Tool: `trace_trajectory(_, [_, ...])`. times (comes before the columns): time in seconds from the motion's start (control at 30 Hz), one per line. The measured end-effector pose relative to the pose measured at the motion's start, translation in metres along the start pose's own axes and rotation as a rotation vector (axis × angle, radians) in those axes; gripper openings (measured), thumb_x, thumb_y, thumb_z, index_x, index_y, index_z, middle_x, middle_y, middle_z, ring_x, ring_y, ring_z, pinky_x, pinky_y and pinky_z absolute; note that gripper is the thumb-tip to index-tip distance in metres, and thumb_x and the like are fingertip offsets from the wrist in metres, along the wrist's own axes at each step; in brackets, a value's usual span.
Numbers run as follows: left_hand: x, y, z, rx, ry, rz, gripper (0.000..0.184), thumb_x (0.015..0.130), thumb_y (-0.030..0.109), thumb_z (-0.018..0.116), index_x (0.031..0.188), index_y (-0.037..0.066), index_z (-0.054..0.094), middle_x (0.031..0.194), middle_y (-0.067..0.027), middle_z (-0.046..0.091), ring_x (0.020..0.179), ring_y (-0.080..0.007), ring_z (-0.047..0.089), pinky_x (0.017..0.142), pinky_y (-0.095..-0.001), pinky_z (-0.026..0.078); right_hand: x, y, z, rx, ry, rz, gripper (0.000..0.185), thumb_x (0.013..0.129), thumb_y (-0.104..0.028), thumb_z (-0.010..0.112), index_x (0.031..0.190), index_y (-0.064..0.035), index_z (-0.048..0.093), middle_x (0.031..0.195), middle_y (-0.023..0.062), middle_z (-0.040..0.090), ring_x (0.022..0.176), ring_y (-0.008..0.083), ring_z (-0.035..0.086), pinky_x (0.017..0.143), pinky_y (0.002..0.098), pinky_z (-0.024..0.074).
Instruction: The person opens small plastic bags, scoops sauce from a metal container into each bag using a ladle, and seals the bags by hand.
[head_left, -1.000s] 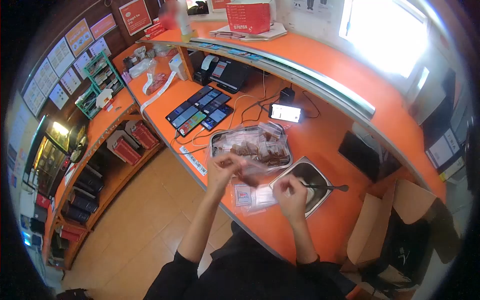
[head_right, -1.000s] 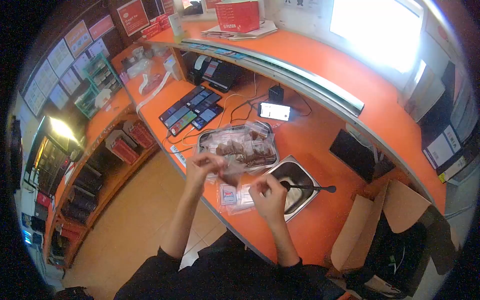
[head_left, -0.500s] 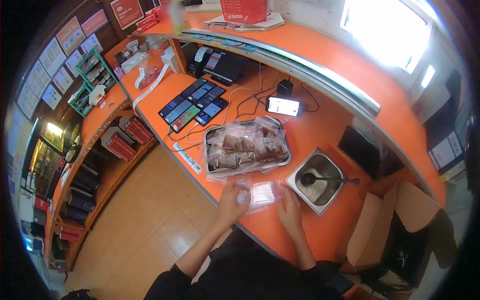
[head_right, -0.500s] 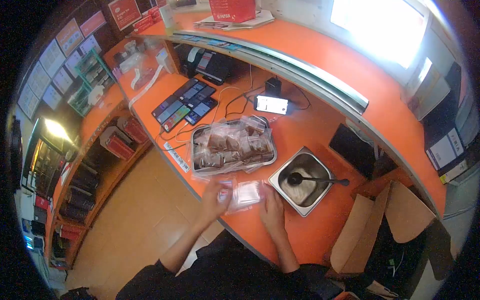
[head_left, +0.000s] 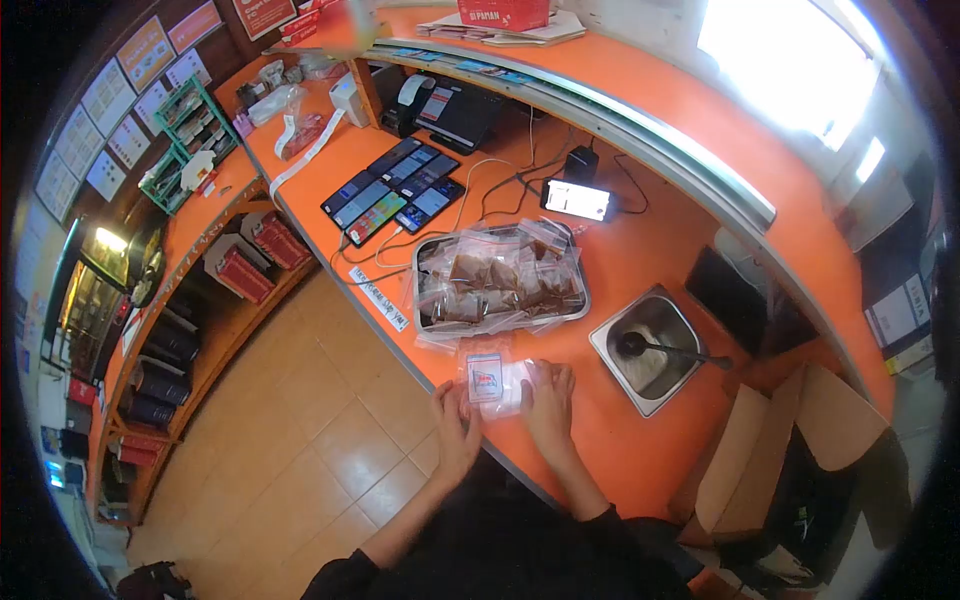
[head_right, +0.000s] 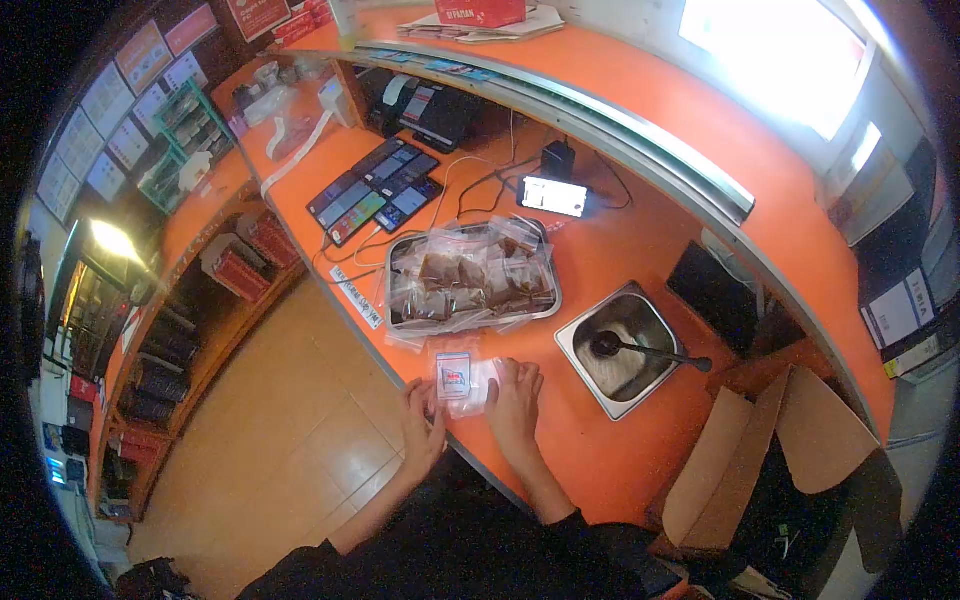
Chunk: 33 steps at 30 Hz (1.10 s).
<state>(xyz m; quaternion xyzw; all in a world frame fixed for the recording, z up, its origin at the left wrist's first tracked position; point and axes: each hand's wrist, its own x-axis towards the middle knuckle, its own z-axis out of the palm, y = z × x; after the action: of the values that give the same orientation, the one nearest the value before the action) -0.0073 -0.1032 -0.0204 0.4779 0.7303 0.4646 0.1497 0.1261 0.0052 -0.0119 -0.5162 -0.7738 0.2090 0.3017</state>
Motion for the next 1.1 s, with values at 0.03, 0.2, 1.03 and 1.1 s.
trace_trajectory(0.03, [0.0, 0.003, -0.001, -0.036, 0.056, -0.055, 0.047, 0.09, 0.007, 0.062, 0.134, -0.003, 0.049, 0.135, -0.0252, 0.04, 0.125, -0.0399, 0.046, 0.107, -0.0471, 0.04, -0.002, -0.002, 0.0, 0.032, -0.022, 0.011, 0.046, 0.082, -0.011, 0.071, 0.124, -0.0005, 0.055, 0.112, 0.0254, 0.052, 0.109, 0.043, 0.05, 0.096, 0.0531, 0.0414])
trace_trajectory(0.2, [0.006, 0.014, 0.006, -0.288, 0.087, -0.269, 0.047, 0.086, 0.004, 0.065, 0.13, -0.003, 0.05, 0.121, -0.0207, 0.047, 0.115, -0.0361, 0.051, 0.099, -0.0453, 0.045, -0.003, -0.011, -0.005, -0.112, -0.098, 0.161, 0.048, 0.08, -0.013, 0.073, 0.12, 0.0047, 0.054, 0.113, 0.0252, 0.052, 0.111, 0.0423, 0.05, 0.095, 0.0507, 0.044])
trace_trajectory(1.03, [-0.001, 0.003, 0.021, -0.104, 0.191, -0.133, 0.029, 0.073, 0.0, 0.073, 0.101, 0.004, 0.067, 0.106, -0.0164, 0.056, 0.1, -0.0333, 0.06, 0.08, -0.038, 0.053, -0.027, -0.045, 0.022, 0.165, -0.121, 0.131, 0.035, 0.077, -0.006, 0.065, 0.108, -0.0007, 0.049, 0.11, 0.0261, 0.053, 0.094, 0.0453, 0.058, 0.08, 0.0537, 0.0498])
trace_trajectory(1.1, [-0.002, -0.002, 0.022, -0.08, 0.189, -0.117, 0.029, 0.073, -0.001, 0.073, 0.101, 0.004, 0.067, 0.106, -0.0159, 0.056, 0.1, -0.0319, 0.06, 0.077, -0.0367, 0.054, -0.026, -0.041, 0.024, 0.214, -0.14, 0.098, 0.036, 0.077, -0.006, 0.066, 0.107, -0.0026, 0.047, 0.106, 0.0252, 0.055, 0.092, 0.0439, 0.06, 0.077, 0.0523, 0.0506])
